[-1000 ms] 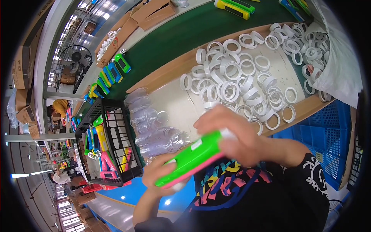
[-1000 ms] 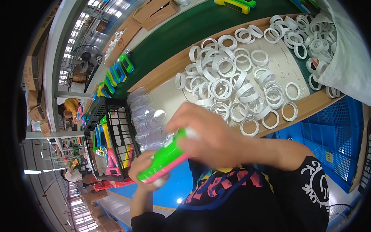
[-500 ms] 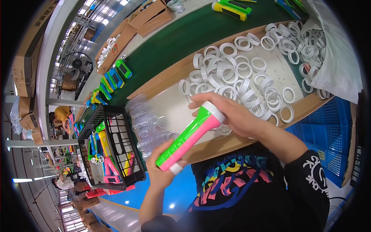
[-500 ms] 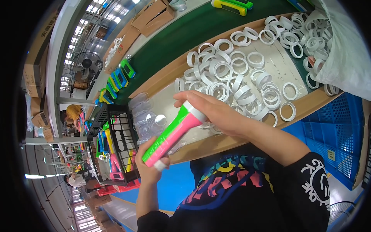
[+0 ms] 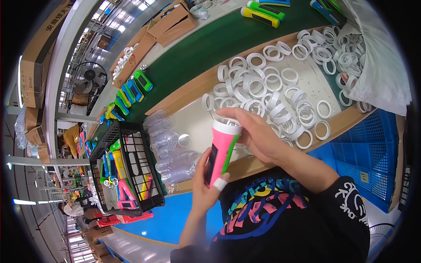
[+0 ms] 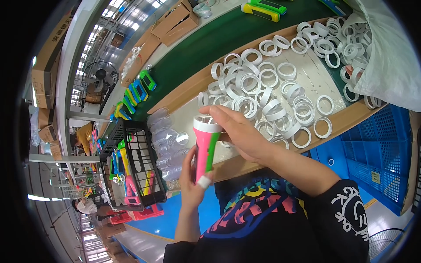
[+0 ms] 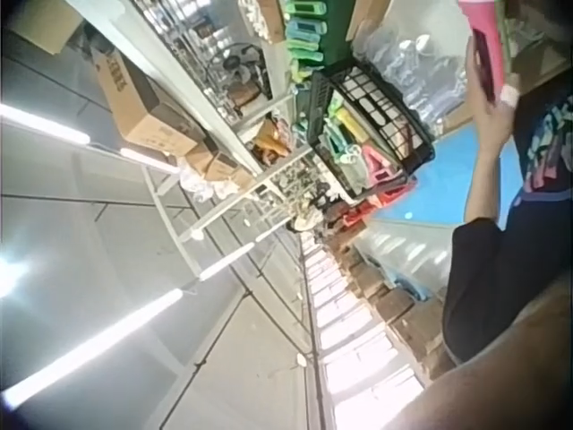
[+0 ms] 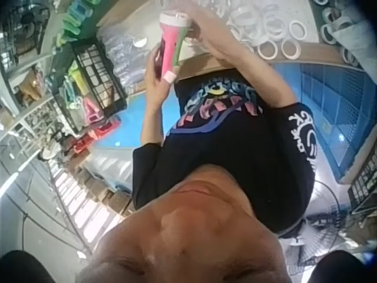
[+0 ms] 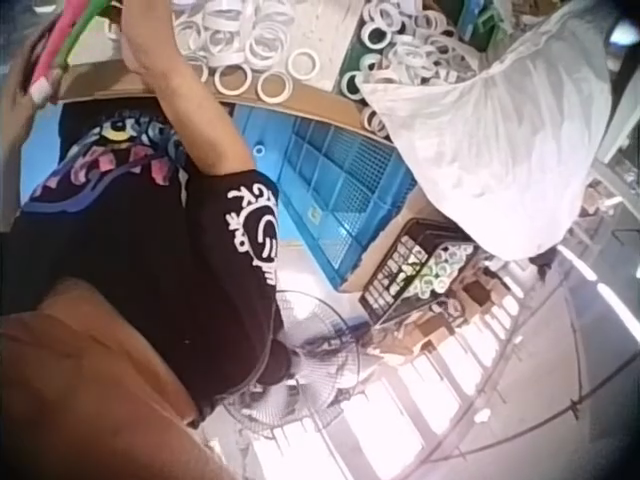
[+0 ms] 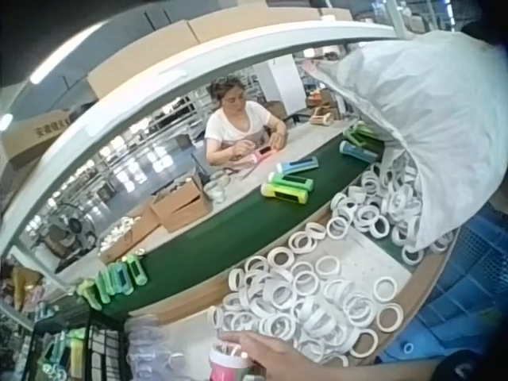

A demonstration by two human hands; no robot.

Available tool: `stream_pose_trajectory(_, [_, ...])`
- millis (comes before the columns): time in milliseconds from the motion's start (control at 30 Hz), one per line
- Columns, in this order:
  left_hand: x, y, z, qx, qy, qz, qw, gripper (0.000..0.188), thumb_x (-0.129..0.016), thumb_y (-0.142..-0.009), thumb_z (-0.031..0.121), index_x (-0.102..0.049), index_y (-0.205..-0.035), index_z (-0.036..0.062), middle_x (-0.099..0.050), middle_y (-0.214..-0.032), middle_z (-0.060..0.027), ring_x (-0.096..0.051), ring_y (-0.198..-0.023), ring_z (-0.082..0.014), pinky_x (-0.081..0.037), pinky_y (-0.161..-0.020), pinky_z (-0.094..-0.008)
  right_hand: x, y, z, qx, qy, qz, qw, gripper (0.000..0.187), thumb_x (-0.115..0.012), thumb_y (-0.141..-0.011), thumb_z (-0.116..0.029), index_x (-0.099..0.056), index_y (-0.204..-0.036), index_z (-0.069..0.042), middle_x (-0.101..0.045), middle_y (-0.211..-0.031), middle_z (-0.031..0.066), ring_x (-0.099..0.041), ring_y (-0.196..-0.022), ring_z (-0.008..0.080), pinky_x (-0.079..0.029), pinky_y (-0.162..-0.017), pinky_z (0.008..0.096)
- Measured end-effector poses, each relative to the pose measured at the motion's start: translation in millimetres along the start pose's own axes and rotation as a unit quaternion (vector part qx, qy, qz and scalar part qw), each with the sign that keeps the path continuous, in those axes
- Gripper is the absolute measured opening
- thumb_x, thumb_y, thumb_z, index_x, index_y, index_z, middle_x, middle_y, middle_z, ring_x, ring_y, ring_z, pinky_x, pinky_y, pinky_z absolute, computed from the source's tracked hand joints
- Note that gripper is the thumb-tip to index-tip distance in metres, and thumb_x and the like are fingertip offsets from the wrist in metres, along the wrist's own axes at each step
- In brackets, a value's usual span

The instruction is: Assembling plastic toy flashlights by fitting white rings onto the bodies.

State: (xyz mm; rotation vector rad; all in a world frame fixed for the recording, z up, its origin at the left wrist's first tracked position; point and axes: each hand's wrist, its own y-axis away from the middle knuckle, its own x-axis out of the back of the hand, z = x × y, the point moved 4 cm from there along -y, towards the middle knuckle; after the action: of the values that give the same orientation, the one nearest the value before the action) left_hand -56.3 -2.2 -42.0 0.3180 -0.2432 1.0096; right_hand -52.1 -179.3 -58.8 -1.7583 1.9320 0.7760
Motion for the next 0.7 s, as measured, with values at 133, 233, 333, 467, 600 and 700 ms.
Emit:
stream_pose_trajectory(133, [-21,8,-1,0.124,0.385,-0.158,0.901,0.075,-0.066,-0.078,0.034,-0.029,-0.135,0.0035,-0.057,-0.090,-0.0162,-0.056,-0.069,-0.0207,-0.046,-0.061,-0.0302,-10,7,-8,0.057,-0.117,-0.080,0.988,0.050,-0.052,-0.090,-0.036,-0.040,-0.127,-0.005,-0.055,-0.111,0.0108,-0.055,-0.105,0.0215,-0.044,-0.092,0.0374])
stream_pose_trajectory(233, [-33,13,-7,0.120,0.430,-0.222,0.867,0.068,-0.067,-0.080,0.029,-0.033,-0.133,0.0046,-0.054,-0.102,-0.0153,-0.056,-0.072,-0.0194,-0.047,-0.066,-0.0299,-13,8,-11,0.069,-0.173,-0.092,0.978,0.042,-0.062,-0.082,-0.025,-0.044,-0.113,-0.004,-0.055,-0.108,0.0157,-0.055,-0.107,0.0297,-0.042,-0.098,0.0440])
stream_pose_trajectory(333, [-36,9,-3,0.065,0.097,-0.169,0.979,0.062,-0.068,-0.079,0.023,-0.037,-0.129,0.0026,-0.055,-0.105,-0.0120,-0.059,-0.077,-0.0216,-0.048,-0.071,-0.0310,-4,9,-9,0.095,-0.072,-0.066,0.991,0.035,-0.059,-0.082,-0.018,-0.046,-0.111,-0.004,-0.057,-0.103,0.0155,-0.057,-0.104,0.0276,-0.047,-0.091,0.0401])
stream_pose_trajectory(467, [-39,-20,-9,-0.057,-0.106,-0.013,0.993,0.063,-0.071,-0.073,0.013,-0.040,-0.127,0.0021,-0.061,-0.100,-0.0208,-0.064,-0.089,-0.0294,-0.049,-0.077,-0.0360,6,-2,0,0.083,0.002,0.081,0.993,0.033,-0.057,-0.081,-0.013,-0.046,-0.111,-0.002,-0.057,-0.098,0.0136,-0.060,-0.094,0.0225,-0.051,-0.079,0.0322])
stream_pose_trajectory(600, [-40,-29,-6,-0.127,-0.147,0.051,0.980,0.063,-0.071,-0.072,0.013,-0.040,-0.126,0.0012,-0.061,-0.101,-0.0214,-0.064,-0.090,-0.0309,-0.050,-0.077,-0.0364,11,-11,-6,0.098,-0.092,-0.018,0.991,0.043,-0.060,-0.080,-0.020,-0.043,-0.116,-0.004,-0.056,-0.103,0.0124,-0.059,-0.096,0.0252,-0.047,-0.090,0.0394])
stream_pose_trajectory(700, [-41,-28,0,-0.081,-0.025,-0.007,0.996,0.059,-0.072,-0.072,0.011,-0.042,-0.122,0.0017,-0.060,-0.088,-0.0148,-0.063,-0.074,-0.0257,-0.050,-0.067,-0.0343,14,-17,-9,0.097,-0.148,-0.040,0.983,0.046,-0.059,-0.083,-0.027,-0.043,-0.119,-0.004,-0.055,-0.109,0.0152,-0.058,-0.101,0.0285,-0.047,-0.091,0.0421])
